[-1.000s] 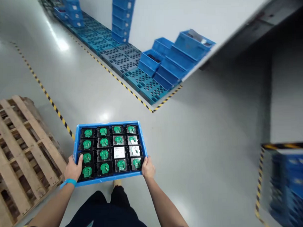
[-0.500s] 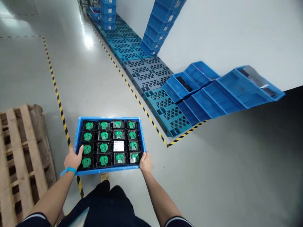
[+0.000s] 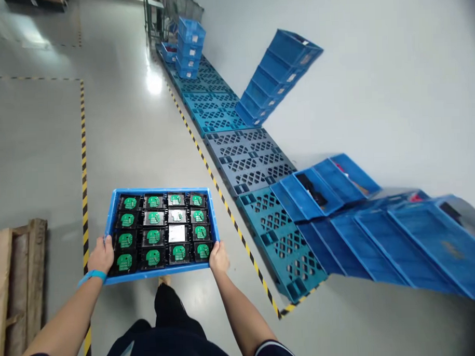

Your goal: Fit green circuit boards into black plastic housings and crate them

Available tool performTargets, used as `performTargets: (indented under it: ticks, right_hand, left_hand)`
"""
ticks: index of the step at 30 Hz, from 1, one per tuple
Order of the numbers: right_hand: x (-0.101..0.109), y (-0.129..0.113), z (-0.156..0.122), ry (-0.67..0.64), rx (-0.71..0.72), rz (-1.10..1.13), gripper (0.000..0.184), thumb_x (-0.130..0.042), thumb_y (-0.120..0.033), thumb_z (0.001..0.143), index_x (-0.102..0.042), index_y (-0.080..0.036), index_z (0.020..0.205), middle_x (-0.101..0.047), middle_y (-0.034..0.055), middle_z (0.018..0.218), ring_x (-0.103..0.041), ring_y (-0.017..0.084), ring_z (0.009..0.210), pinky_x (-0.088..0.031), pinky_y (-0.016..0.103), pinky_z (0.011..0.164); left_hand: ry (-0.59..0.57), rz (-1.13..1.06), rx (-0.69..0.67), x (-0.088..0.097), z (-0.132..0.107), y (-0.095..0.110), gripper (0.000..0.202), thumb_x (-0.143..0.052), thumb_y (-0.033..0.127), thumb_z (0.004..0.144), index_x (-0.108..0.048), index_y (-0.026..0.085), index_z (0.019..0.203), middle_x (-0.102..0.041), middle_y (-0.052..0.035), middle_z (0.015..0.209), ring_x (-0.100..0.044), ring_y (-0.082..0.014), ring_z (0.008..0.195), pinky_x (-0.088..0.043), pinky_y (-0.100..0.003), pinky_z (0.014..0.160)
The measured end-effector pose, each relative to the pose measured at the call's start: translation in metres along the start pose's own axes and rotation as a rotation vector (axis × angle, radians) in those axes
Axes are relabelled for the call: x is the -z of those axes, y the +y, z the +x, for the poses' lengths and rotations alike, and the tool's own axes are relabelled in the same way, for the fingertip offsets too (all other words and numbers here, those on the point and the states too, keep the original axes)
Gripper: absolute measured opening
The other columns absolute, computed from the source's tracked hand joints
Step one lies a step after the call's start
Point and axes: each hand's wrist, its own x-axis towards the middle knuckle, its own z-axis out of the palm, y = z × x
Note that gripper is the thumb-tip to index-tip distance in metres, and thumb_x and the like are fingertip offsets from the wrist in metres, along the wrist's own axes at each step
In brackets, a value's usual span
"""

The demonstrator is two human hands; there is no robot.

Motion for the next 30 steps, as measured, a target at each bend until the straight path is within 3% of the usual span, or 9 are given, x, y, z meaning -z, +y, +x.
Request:
performTargets:
  ticks: [3, 8, 14, 21, 30]
  right_hand:
    - [0.012, -0.083, 0.073, -0.015, 0.042, -0.001, 0.045, -0.020, -0.039, 0.107, -0.057, -0.020, 0.126, -0.073, 0.0110, 0.109, -0.069, 0.025, 0.095, -0.044, 0.034, 0.077]
    - [0.024, -0.215, 0.191, -0.029, 0.108, 0.006, 0.050, -0.018, -0.037, 0.107, -0.052, -0.018, 0.138, -0.065, 0.0150, 0.132, -0.063, 0.026, 0.117, -0.045, 0.034, 0.087]
    - [0.038, -0.377, 0.313, -0.063, 0.060, -0.001, 0.049, -0.021, -0.039, 0.106, -0.058, -0.019, 0.132, -0.073, 0.0145, 0.115, -0.069, 0.030, 0.101, -0.046, 0.037, 0.081]
    - [0.046, -0.567, 0.458, -0.049, 0.020, -0.010, 0.057, -0.016, -0.048, 0.106, -0.063, -0.021, 0.122, -0.074, 0.0152, 0.112, -0.070, 0.031, 0.099, -0.047, 0.037, 0.079]
    - [0.069, -0.851, 0.673, -0.087, 0.078, -0.118, 0.054, -0.025, -0.041, 0.106, -0.065, -0.013, 0.130, -0.074, 0.0196, 0.115, -0.071, 0.033, 0.104, -0.051, 0.038, 0.086]
  left_hand:
    - [-0.017, -0.046, 0.011, 0.015, 0.078, 0.052, 0.059, -0.023, 0.052, 0.105, -0.043, 0.017, 0.148, -0.061, -0.0172, 0.137, -0.062, -0.0283, 0.121, -0.048, -0.052, 0.104]
    - [-0.021, -0.061, 0.030, 0.039, 0.206, 0.137, 0.056, -0.034, 0.053, 0.104, -0.044, 0.020, 0.148, -0.063, -0.0138, 0.132, -0.063, -0.0275, 0.117, -0.047, -0.056, 0.106]
    - [-0.004, -0.043, 0.018, 0.083, 0.371, 0.257, 0.053, -0.040, 0.051, 0.104, -0.044, 0.021, 0.148, -0.060, -0.0135, 0.137, -0.062, -0.0272, 0.120, -0.047, -0.055, 0.107]
    - [-0.033, 0.073, 0.061, 0.134, 0.579, 0.399, 0.048, -0.051, 0.052, 0.100, -0.058, 0.018, 0.133, -0.066, -0.0120, 0.126, -0.063, -0.0270, 0.116, -0.047, -0.056, 0.106]
    - [-0.031, 0.080, 0.105, 0.213, 0.843, 0.593, 0.045, -0.056, 0.049, 0.099, -0.060, 0.016, 0.128, -0.067, -0.0109, 0.121, -0.065, -0.0249, 0.110, -0.052, -0.052, 0.100]
